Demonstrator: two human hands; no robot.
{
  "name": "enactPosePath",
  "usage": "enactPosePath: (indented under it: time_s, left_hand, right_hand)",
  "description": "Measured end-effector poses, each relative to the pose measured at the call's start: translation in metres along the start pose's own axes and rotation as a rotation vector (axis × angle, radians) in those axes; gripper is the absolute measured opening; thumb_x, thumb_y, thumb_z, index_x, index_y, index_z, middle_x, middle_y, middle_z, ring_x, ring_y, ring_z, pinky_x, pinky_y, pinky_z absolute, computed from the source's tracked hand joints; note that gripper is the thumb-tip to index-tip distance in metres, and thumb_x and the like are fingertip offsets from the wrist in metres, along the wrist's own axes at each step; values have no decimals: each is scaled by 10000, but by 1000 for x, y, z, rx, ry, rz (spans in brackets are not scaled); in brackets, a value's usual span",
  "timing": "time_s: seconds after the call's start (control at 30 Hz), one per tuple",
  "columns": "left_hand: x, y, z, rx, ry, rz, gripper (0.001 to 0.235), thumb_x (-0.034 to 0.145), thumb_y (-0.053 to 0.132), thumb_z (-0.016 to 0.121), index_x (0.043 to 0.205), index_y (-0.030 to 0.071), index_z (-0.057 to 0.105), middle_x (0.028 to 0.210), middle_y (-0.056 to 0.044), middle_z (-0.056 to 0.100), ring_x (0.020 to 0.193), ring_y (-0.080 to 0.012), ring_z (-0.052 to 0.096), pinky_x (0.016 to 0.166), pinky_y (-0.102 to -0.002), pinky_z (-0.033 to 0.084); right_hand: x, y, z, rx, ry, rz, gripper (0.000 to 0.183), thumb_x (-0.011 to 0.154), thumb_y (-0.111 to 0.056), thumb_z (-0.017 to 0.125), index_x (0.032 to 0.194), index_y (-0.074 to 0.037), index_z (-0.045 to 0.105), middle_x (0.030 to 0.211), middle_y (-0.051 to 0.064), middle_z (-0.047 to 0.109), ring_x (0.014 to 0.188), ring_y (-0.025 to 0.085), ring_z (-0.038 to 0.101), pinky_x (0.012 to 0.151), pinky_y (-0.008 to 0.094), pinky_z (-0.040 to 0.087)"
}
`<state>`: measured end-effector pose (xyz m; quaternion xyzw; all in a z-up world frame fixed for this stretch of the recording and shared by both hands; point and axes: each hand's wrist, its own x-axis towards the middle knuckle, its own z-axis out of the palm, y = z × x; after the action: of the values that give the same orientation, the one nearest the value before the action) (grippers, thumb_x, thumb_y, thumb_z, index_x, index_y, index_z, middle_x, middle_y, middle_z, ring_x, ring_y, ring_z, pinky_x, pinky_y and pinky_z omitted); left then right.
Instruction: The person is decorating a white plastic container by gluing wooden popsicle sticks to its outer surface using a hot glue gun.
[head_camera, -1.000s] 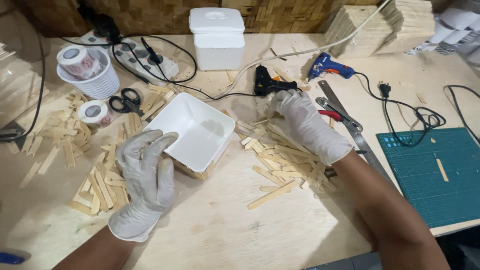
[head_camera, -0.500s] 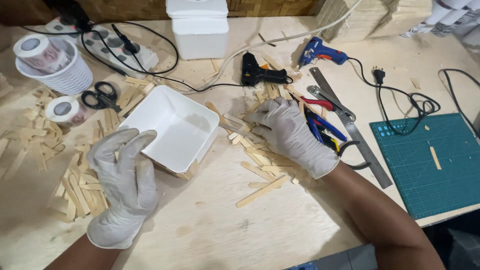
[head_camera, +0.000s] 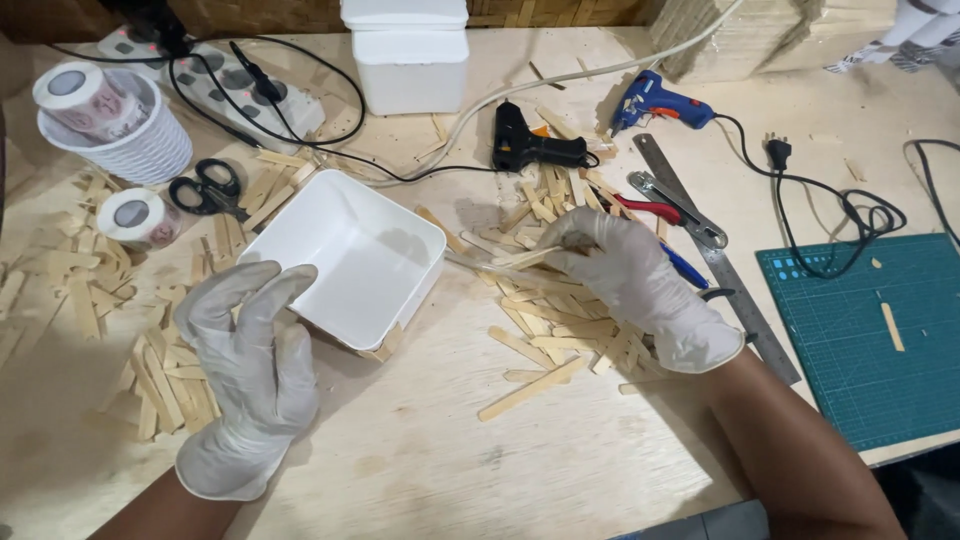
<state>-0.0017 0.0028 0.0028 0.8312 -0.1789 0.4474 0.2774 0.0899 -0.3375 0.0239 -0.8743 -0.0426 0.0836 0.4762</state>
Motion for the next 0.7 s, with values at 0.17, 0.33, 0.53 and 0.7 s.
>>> enactPosePath:
  time_s: [0.17, 0.33, 0.53, 0.7]
  left_hand:
    - [-1, 7, 0, 64, 52, 103, 346, 1003, 320, 567, 1199, 101, 749, 1196, -107, 491, 1152, -347, 440, 996, -444, 448]
    - [12, 63, 6, 132, 47, 231, 253, 883, 264, 746, 1134, 234, 744, 1091, -32, 603, 1076, -317, 551, 896, -478, 441]
    - [14, 118, 13, 515, -489, 162, 390, 987, 607, 532, 1113, 278, 699, 1055, 59, 672, 846, -175, 602, 658, -342, 441]
    - [2, 118, 21, 113, -410, -44, 118, 911, 346, 771, 884, 241, 723, 613, -27, 593, 534, -217, 550, 418, -384, 396]
  right_hand:
    - [-16, -18, -26, -194, 156, -53, 272, 821, -230, 845, 1070, -312, 772, 952, -53, 749, 998, 137, 687, 951, 310, 494]
    - [-59, -58, -17, -58, 125, -78, 285, 764, -239, 888, 1028, -285, 790, 907, -36, 772, 962, 137, 696, 954, 337, 510]
    - [-76, -54, -5, 75, -128, -103, 139, 845, -55, 777, 950, -147, 780, 922, -35, 796, 879, 88, 731, 907, 212, 537]
    - [-78, -52, 5, 487, -227, 39, 140, 830, -22, 787, 916, -12, 678, 885, 166, 713, 439, 275, 669, 339, 330, 603]
